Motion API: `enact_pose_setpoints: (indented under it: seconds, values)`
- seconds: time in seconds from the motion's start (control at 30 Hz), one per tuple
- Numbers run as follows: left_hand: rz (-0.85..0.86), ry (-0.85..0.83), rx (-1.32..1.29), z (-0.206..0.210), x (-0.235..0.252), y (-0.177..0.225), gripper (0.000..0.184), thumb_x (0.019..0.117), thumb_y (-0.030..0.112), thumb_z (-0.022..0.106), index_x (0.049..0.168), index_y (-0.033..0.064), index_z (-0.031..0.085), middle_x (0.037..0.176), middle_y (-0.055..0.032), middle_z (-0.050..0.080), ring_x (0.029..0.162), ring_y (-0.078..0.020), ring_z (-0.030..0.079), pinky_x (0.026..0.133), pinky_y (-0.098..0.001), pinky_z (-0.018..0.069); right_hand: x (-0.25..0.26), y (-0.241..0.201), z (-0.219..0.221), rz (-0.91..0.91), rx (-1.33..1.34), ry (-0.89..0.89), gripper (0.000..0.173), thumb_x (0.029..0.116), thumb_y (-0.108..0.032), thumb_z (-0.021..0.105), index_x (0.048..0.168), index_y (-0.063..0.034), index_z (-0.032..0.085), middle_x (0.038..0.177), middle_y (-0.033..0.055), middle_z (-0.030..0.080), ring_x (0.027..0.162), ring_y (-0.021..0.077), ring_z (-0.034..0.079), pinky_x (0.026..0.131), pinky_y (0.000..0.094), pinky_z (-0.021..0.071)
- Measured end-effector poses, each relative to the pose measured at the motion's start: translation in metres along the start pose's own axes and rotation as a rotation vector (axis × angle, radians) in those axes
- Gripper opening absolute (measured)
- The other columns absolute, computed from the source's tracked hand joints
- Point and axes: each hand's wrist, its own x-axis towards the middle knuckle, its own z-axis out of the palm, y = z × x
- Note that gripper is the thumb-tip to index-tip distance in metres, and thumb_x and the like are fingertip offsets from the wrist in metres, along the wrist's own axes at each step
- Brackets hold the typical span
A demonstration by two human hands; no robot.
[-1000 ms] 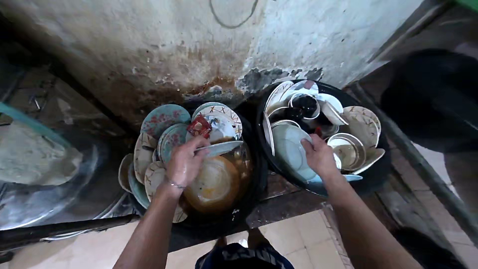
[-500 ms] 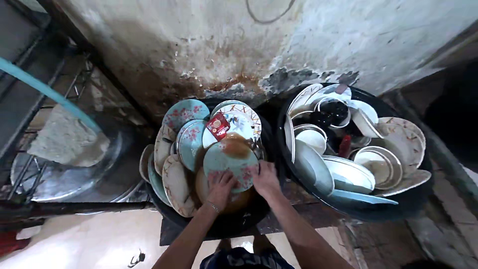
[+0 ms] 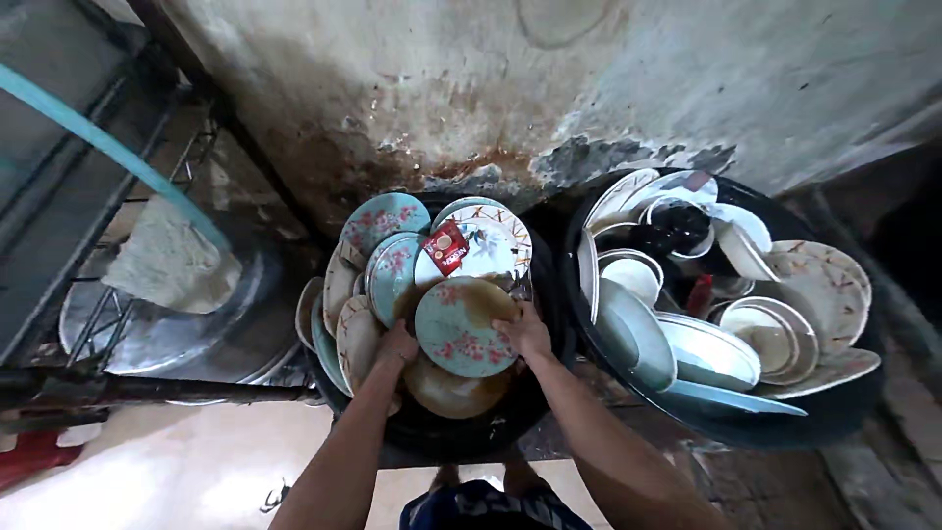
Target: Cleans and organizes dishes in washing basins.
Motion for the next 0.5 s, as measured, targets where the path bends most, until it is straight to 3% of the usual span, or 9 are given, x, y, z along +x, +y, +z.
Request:
enact_pose_setpoints:
  seconds: [0.1,0.2,0.27,0.33,0.4,0.5]
  values:
    - [0.12,0.023,-0.158,-0.004,-0.01,-0.006,0.043,0.1033,0.031,0.063,0.132,-0.0008,0.063,0.122,-0.0284,0.066,0.114,-0.0437,0.064,0.1,-0.0645,0.0492,-0.014,-0.012,-0.031,-0.135,0.229,0.126,0.053,0.0933,-0.031,0.076,0.135,-0.0039,0.059,0.114,0.0242,0.069,0.104,0.0414,0.068,0.089,0.0642,0.0545]
    - [0.224,0.141,-0.126,-0.015,-0.047,0.012,0.031,0.105,0.029,0.061,0.123,0.0054,0.069,0.115,-0.0219,0.07,0.108,-0.04,0.067,0.095,-0.0643,0.0512,-0.049,-0.035,-0.077,-0.245,0.372,0.191,0.045,0.0954,-0.02,0.07,0.135,-0.0046,0.056,0.113,0.0204,0.069,0.098,0.0337,0.07,0.084,0.0574,0.0581]
    - [0.33,0.26,-0.058,-0.019,-0.069,0.03,0.026,0.105,0.027,0.061,0.115,0.0053,0.072,0.108,-0.0223,0.072,0.102,-0.0423,0.069,0.091,-0.0671,0.0516,-0.078,-0.05,-0.109,-0.314,0.376,0.235,0.051,0.0966,-0.015,0.068,0.144,-0.0091,0.05,0.118,0.0195,0.068,0.101,0.0317,0.07,0.086,0.055,0.0581]
    - [0.493,0.37,-0.048,-0.016,-0.08,0.04,0.023,0.1036,0.024,0.064,0.109,0.0043,0.074,0.098,-0.0227,0.073,0.093,-0.0433,0.07,0.085,-0.0686,0.0533,-0.101,-0.054,-0.139,-0.406,0.384,0.287,0.048,0.0963,-0.009,0.065,0.143,-0.0102,0.052,0.113,0.0178,0.069,0.093,0.0273,0.071,0.081,0.0503,0.0598]
    - [0.581,0.409,-0.046,-0.012,-0.081,0.047,0.025,0.1037,0.028,0.064,0.109,0.0058,0.074,0.094,-0.0212,0.073,0.09,-0.0428,0.071,0.082,-0.0687,0.053,-0.124,-0.046,-0.177,-0.489,0.355,0.359,0.042,0.0961,-0.004,0.064,0.138,-0.0086,0.058,0.11,0.0129,0.071,0.088,0.0199,0.072,0.078,0.0431,0.0621]
    - [0.547,0.264,-0.086,-0.012,-0.075,0.051,0.027,0.1046,0.026,0.062,0.119,0.0053,0.071,0.104,-0.0205,0.073,0.098,-0.0393,0.07,0.089,-0.0651,0.0529,-0.176,-0.007,-0.243,-0.405,0.305,0.524,0.039,0.0977,-0.007,0.061,0.136,-0.0127,0.061,0.108,0.008,0.072,0.081,0.0153,0.071,0.07,0.0398,0.0622]
